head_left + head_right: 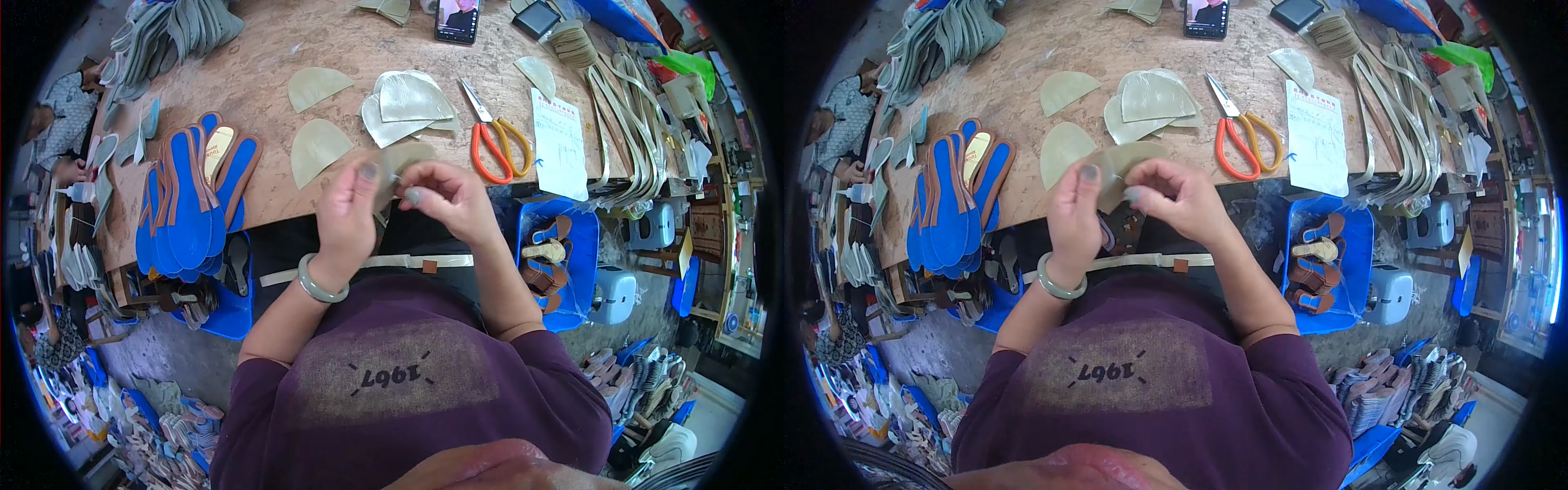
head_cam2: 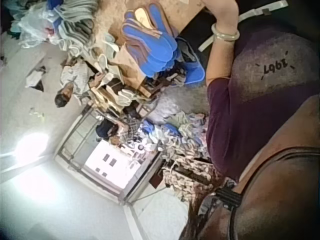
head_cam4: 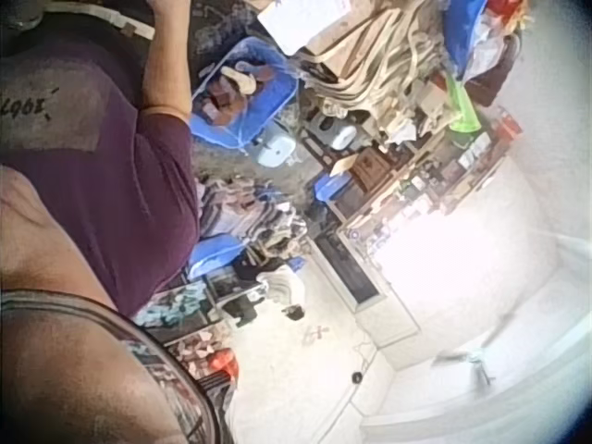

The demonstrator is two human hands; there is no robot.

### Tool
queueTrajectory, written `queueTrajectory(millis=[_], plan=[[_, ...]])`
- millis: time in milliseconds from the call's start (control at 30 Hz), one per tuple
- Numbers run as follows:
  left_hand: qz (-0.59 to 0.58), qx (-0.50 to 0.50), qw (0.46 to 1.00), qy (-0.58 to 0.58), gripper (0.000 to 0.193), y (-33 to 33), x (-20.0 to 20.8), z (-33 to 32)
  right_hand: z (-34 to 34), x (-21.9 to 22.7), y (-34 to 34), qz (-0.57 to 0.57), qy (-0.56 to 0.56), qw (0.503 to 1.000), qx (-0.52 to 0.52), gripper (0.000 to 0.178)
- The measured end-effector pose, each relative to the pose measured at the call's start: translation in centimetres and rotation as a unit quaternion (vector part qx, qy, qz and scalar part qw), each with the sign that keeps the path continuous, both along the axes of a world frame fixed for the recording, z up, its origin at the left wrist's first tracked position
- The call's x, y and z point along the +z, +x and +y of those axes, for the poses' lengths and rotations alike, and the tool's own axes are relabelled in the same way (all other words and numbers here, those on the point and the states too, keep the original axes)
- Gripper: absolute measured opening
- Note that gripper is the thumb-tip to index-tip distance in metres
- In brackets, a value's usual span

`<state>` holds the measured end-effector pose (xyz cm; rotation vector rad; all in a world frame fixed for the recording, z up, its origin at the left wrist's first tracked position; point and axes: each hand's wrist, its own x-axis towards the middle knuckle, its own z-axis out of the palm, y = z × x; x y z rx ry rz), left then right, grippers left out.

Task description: The person assembles shoe components by hand at a workbench. They pick up beige semi-circular insoles and thin brown strips, aligning and pressing them together to form a single unit. The person handles the materials one at a time, repeatedly folding and pressing the edges to secure the assembly.

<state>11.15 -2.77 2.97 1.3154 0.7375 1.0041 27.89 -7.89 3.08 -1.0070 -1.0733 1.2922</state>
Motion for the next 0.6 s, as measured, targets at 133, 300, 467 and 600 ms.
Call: queueTrajectory(millis=[133,300,467,600], plan=[[0.078,-0.057,0.967,0.237,0.035,1.0,0.1,-0.9,-0.7,0.2,-0.4,-0.105,0.014,0.994,-0.011,0.026],[0.061,-0.134,0.98,0.132,0.033,0.8,0.8,-1.5,-1.1,-0.8,0.1,-0.041,-0.021,0.998,-0.039,0.019],[0.077,-0.148,0.985,0.043,0.031,0.0,0.9,-1.3,-1.6,-1.3,0.3,-0.246,0.112,0.959,-0.088,0.023],[0.064,-0.093,0.992,0.052,0.028,-0.9,0.5,-0.3,-3.4,-1.5,1.6,-0.367,0.18,0.906,-0.109,0.027]])
